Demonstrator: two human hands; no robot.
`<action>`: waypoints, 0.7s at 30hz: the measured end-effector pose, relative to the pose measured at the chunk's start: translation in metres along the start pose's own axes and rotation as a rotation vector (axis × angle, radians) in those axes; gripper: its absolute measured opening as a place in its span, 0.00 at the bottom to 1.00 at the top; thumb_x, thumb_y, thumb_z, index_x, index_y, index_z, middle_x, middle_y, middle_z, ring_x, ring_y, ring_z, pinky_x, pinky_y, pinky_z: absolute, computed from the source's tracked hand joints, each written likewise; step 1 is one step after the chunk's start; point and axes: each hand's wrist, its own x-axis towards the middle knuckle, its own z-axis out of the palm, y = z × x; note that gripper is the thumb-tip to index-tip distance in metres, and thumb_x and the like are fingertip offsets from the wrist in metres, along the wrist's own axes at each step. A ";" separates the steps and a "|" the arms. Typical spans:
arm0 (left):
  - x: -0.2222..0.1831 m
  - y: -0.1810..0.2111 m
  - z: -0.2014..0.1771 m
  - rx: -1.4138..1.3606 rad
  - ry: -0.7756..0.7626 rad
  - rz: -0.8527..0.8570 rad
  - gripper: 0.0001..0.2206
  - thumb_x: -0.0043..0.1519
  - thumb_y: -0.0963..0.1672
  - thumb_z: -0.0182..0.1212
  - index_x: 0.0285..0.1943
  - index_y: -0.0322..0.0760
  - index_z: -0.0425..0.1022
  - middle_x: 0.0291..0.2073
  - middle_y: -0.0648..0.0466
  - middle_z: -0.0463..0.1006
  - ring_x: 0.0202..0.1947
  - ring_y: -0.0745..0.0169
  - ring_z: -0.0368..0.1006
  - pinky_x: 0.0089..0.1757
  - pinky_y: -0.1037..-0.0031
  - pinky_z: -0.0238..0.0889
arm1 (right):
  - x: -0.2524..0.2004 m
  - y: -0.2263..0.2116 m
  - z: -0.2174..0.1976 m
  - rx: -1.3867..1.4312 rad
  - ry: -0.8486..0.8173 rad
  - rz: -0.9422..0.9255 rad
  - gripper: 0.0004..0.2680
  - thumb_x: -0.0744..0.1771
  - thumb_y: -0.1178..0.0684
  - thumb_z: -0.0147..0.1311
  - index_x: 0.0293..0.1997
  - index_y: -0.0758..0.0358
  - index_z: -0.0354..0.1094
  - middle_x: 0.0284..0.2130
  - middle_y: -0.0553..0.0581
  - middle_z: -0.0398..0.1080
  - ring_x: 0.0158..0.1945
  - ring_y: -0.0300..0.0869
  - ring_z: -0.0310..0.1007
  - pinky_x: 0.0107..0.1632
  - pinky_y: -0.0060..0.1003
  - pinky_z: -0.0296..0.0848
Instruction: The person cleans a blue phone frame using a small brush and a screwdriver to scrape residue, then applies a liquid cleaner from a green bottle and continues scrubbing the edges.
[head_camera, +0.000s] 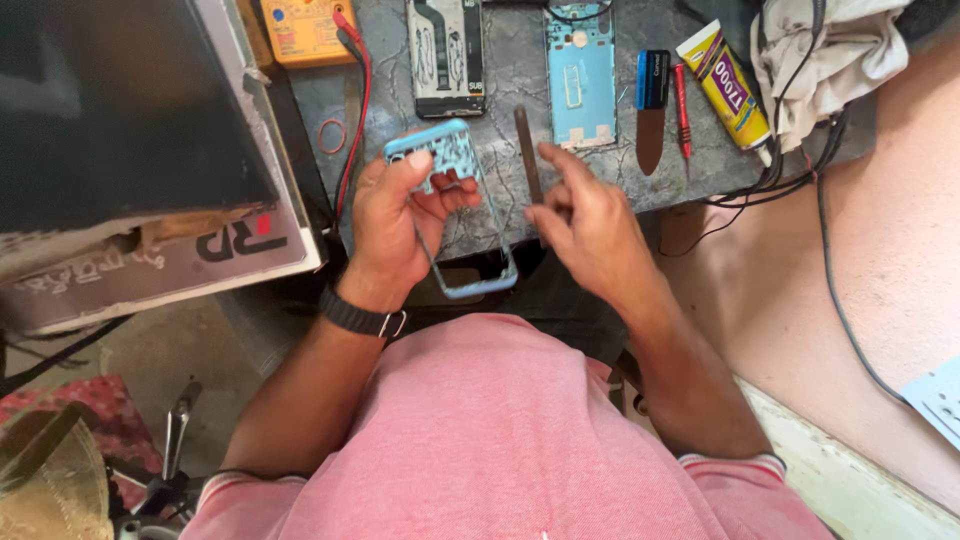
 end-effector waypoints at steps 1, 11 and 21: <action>0.000 0.000 0.000 0.002 0.001 0.002 0.17 0.69 0.43 0.60 0.63 0.24 0.73 0.43 0.42 0.81 0.42 0.50 0.79 0.45 0.58 0.77 | 0.005 0.001 0.002 0.001 -0.001 -0.002 0.24 0.65 0.56 0.61 0.71 0.62 0.59 0.29 0.67 0.76 0.32 0.51 0.78 0.43 0.45 0.76; 0.006 -0.005 0.010 -0.176 0.048 0.036 0.12 0.67 0.40 0.58 0.59 0.28 0.73 0.45 0.44 0.81 0.46 0.49 0.81 0.54 0.55 0.76 | -0.008 0.014 0.021 0.357 0.148 -0.147 0.06 0.71 0.59 0.57 0.52 0.68 0.75 0.34 0.56 0.74 0.35 0.37 0.70 0.39 0.31 0.70; -0.015 0.027 0.010 0.523 -0.141 -0.126 0.13 0.65 0.37 0.61 0.58 0.25 0.73 0.43 0.43 0.83 0.40 0.60 0.80 0.45 0.71 0.76 | -0.004 0.000 -0.020 -0.122 0.169 -0.504 0.07 0.68 0.63 0.62 0.49 0.66 0.76 0.33 0.60 0.75 0.37 0.46 0.75 0.42 0.40 0.71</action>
